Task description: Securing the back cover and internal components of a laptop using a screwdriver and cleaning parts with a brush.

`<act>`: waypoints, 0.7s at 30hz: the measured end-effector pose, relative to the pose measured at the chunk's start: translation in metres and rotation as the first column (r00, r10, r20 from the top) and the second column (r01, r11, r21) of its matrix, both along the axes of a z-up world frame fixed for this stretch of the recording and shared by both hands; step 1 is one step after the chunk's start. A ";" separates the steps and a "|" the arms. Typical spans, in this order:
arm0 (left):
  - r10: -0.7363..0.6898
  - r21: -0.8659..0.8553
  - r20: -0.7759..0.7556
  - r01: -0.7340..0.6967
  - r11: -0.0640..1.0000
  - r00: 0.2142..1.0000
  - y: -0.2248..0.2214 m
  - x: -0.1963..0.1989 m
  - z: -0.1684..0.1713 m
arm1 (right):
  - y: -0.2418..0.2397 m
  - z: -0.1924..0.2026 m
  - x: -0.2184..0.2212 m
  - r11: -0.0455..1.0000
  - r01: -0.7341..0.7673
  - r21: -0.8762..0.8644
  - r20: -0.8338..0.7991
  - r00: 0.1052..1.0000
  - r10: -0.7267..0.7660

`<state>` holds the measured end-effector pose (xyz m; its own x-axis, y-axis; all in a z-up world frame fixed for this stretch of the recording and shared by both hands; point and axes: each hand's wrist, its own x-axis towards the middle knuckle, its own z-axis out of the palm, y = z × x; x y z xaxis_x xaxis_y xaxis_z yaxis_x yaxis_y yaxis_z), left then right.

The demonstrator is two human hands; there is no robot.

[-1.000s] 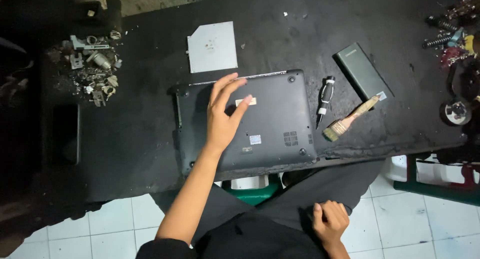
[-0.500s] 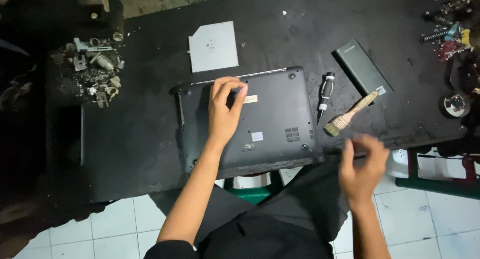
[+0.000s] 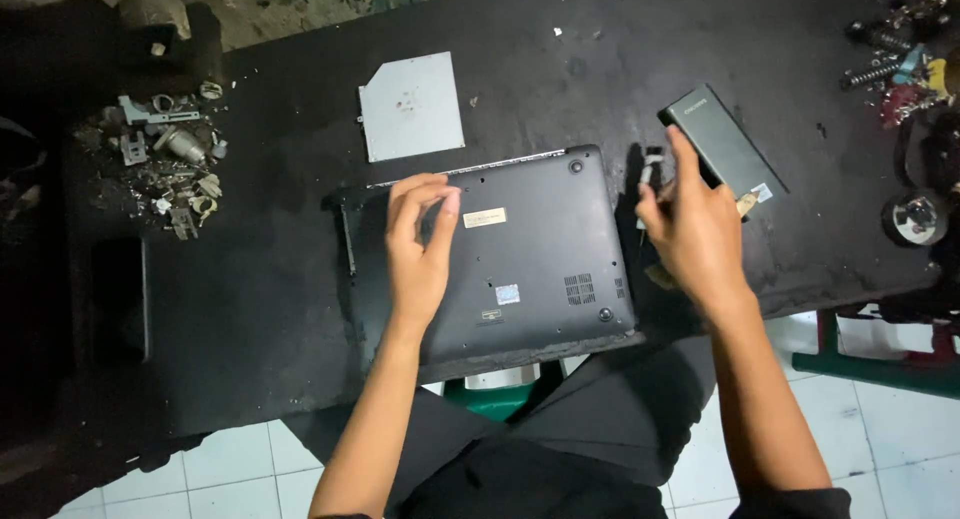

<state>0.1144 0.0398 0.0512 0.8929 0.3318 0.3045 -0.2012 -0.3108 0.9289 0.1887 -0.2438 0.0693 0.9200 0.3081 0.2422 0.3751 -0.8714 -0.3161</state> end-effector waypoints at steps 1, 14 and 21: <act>-0.006 0.060 -0.012 0.007 0.998 1.000 0.005 -0.006 0.016 | 0.001 0.007 0.000 0.982 0.028 0.186 -0.095 0.995 -0.011; 0.167 0.623 -0.335 0.085 0.777 0.927 0.048 -0.049 -0.002 | 0.027 -0.045 0.049 -0.082 0.363 0.928 -0.333 0.909 0.251; 0.162 0.631 -0.328 0.088 0.771 0.931 0.053 -0.048 -0.016 | 0.033 -0.088 0.049 0.584 -0.152 0.797 0.208 0.978 -0.029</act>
